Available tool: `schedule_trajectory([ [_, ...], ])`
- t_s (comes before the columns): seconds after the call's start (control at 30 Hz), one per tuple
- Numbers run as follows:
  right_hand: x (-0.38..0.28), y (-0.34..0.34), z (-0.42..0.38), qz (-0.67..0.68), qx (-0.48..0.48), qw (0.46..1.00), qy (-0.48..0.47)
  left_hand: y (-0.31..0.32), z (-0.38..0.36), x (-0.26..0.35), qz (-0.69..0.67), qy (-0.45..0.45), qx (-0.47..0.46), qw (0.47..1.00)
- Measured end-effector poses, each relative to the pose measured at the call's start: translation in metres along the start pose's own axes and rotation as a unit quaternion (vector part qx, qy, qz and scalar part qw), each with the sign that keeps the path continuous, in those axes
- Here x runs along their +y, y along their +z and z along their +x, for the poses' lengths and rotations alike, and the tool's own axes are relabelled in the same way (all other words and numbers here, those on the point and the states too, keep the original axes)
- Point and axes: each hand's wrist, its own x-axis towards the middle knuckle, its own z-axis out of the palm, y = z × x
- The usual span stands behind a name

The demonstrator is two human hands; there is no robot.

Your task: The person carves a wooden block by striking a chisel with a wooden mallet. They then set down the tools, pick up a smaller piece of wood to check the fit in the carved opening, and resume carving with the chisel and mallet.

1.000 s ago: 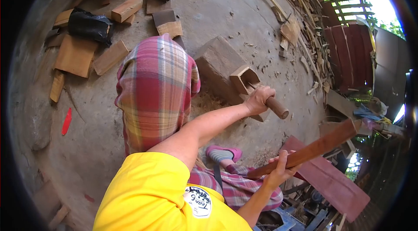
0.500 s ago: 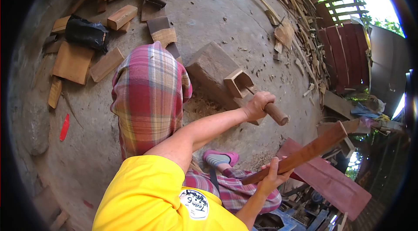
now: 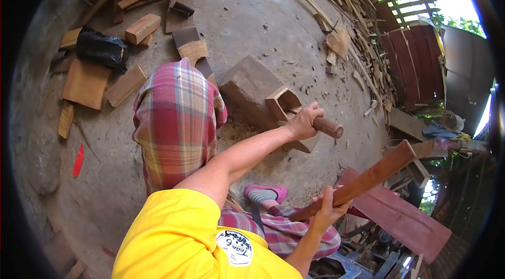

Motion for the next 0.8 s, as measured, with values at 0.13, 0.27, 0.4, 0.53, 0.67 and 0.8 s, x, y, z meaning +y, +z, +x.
schedule_trajectory([
  [0.13,0.036,0.012,0.007,-0.048,-0.117,0.985,0.121,-0.004,0.007,-0.004,-0.007,-0.003,-0.048,0.999],
  [0.27,0.034,0.005,0.004,-0.029,-0.118,0.985,0.122,0.002,0.002,0.003,-0.006,-0.023,0.028,0.999],
  [0.4,-0.006,0.006,0.0,0.03,-0.035,0.993,0.106,0.017,0.005,0.008,0.057,-0.029,0.235,0.97],
  [0.53,-0.019,-0.007,0.002,0.125,-0.007,0.992,-0.008,0.008,0.013,0.009,0.012,-0.038,0.096,0.995],
  [0.67,0.009,0.01,-0.003,0.024,-0.038,0.991,0.128,0.001,0.017,0.003,-0.011,-0.04,-0.112,0.993],
  [0.8,0.029,0.0,-0.004,-0.055,-0.125,0.982,0.134,0.016,0.006,0.002,0.045,-0.023,0.033,0.998],
])
